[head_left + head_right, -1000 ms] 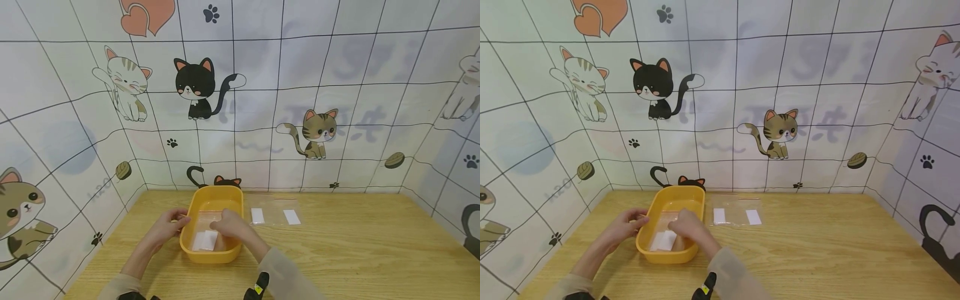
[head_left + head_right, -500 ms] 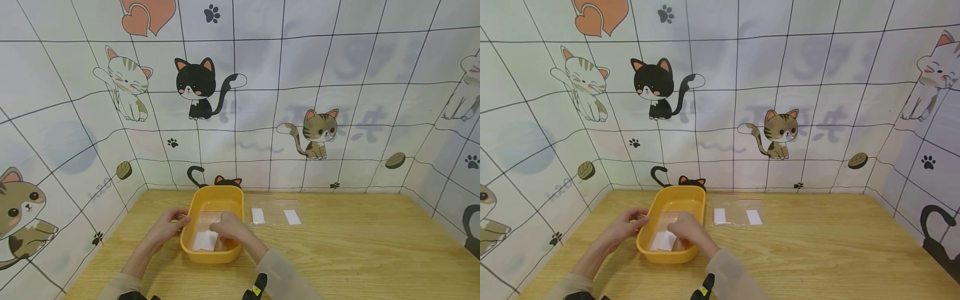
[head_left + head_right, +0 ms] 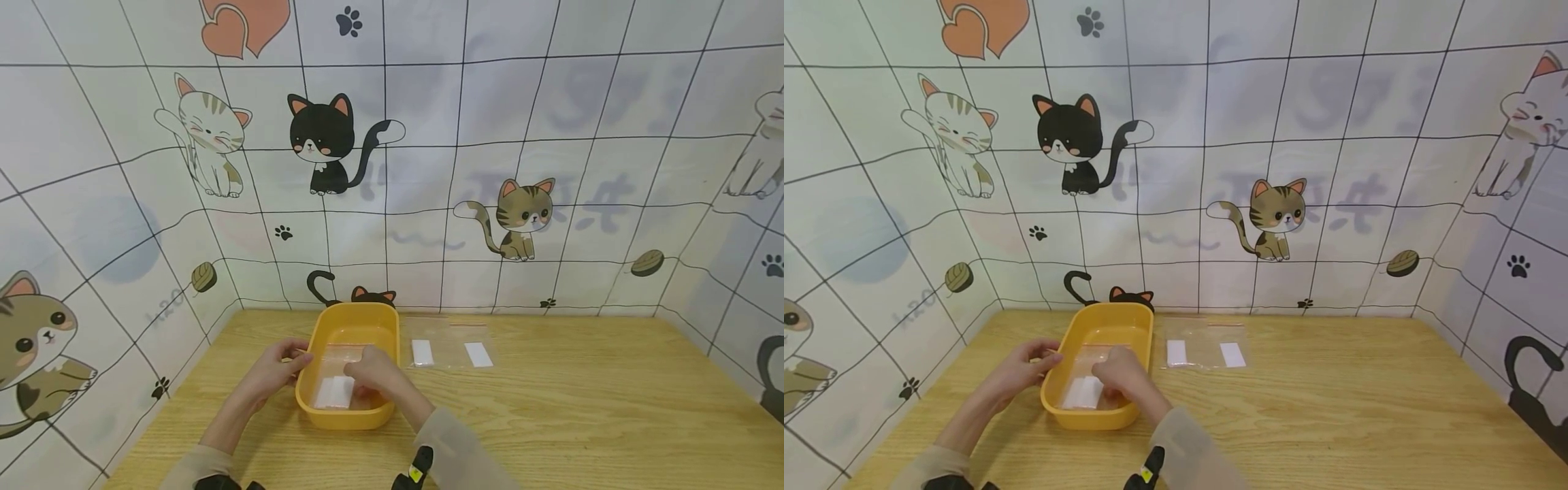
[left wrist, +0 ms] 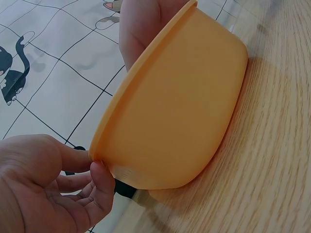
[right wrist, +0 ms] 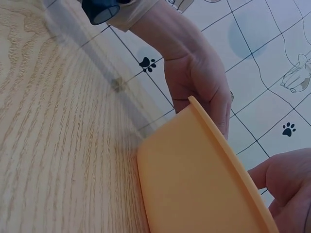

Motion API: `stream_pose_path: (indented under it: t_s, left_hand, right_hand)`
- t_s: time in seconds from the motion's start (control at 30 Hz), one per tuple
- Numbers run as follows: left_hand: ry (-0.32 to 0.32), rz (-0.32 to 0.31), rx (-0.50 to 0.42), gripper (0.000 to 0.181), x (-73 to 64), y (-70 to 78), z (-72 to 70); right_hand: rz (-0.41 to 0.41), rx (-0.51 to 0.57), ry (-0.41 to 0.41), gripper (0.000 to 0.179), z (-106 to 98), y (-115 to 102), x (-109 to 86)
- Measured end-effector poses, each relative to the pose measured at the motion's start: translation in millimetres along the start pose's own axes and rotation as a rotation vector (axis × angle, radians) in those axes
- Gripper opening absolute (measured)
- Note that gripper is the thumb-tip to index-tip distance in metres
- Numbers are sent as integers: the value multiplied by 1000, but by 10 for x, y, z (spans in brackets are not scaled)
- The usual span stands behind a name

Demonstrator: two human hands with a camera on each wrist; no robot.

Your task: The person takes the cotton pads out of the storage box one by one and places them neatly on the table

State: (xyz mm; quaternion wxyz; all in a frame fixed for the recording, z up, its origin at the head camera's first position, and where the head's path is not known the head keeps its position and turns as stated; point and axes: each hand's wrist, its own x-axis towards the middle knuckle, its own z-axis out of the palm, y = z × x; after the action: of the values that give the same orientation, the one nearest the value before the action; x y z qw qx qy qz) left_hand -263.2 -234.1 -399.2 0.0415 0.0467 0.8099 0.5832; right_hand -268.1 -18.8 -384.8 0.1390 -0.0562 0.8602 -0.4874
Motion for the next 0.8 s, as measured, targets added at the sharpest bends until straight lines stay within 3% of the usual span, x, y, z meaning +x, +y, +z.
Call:
stream_pose_path:
  t_s: [0.8]
  left_hand:
    - [17, 1, 8, 33, 24, -13, -3]
  right_hand:
    - [-67, 116, -3, 21, 88, 73, 52]
